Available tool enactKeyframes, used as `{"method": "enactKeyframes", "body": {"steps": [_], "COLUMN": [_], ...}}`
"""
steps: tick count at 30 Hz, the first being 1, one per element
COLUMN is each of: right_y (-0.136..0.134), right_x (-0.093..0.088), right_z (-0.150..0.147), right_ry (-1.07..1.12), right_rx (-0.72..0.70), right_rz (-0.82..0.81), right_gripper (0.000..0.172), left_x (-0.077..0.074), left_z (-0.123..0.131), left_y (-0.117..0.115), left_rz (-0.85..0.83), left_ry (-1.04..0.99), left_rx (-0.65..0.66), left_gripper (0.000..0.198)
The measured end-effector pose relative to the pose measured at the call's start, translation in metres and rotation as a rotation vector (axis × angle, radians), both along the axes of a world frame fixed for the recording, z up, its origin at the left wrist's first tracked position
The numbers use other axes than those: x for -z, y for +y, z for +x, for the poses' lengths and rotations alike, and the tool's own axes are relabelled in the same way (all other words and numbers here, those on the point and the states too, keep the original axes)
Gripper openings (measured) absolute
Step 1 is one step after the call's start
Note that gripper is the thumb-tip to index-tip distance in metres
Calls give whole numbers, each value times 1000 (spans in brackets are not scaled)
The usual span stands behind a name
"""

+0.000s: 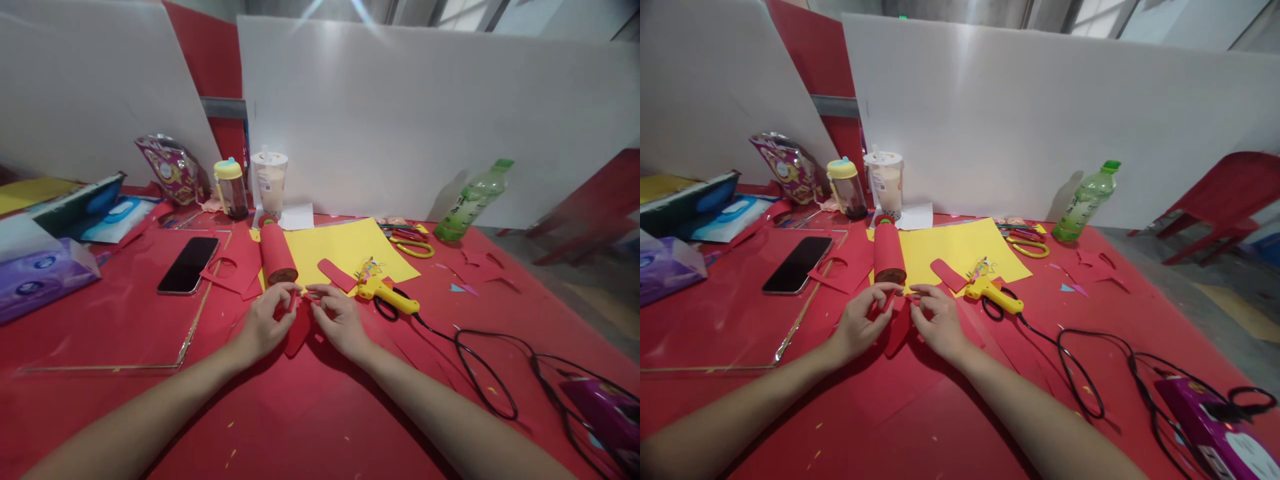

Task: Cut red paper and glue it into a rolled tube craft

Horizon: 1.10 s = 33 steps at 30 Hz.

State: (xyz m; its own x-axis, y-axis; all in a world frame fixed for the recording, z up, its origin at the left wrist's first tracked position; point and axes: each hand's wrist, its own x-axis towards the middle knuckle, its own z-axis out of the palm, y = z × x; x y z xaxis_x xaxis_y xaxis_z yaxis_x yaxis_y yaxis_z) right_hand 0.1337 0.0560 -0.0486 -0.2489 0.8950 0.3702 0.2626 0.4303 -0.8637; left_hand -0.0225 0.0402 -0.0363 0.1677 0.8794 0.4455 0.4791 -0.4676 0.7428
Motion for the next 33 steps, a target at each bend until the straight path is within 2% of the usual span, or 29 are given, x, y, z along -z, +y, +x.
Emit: {"method": "enactKeyframes", "body": {"steps": [4, 9, 14, 17, 20, 23, 26, 29, 33], "right_y": [3, 11, 21, 25, 28, 31, 36, 39, 40], "right_x": [-2, -10, -30, -49, -63, -66, -59, -51, -49], "right_z": [0, 7, 26, 46, 65, 76, 79, 79, 81], "right_ry": [-39, -299, -861, -1199, -1397, -1445, -1450, -1449, -1440], "right_rx": [-6, 119, 214, 248, 284, 326, 311, 291, 279], "right_rz": [-67, -35, 68, -26, -237, -378, -444, -477, -465], "right_gripper": [29, 28, 15, 19, 27, 35, 35, 33, 38], "left_x": [3, 7, 6, 10, 14, 15, 12, 10, 14], "left_z": [-1, -3, -3, -4, -6, -8, -11, -14, -16], "left_y": [3, 7, 7, 9, 12, 15, 16, 18, 23], "left_rz": [37, 32, -49, -149, -194, -205, -249, -330, -398], "left_ry": [72, 84, 94, 136, 142, 97, 17, -76, -253], "left_rx": [10, 23, 33, 34, 26, 55, 150, 236, 264], "left_gripper": [15, 18, 19, 21, 21, 20, 22, 21, 18]}}
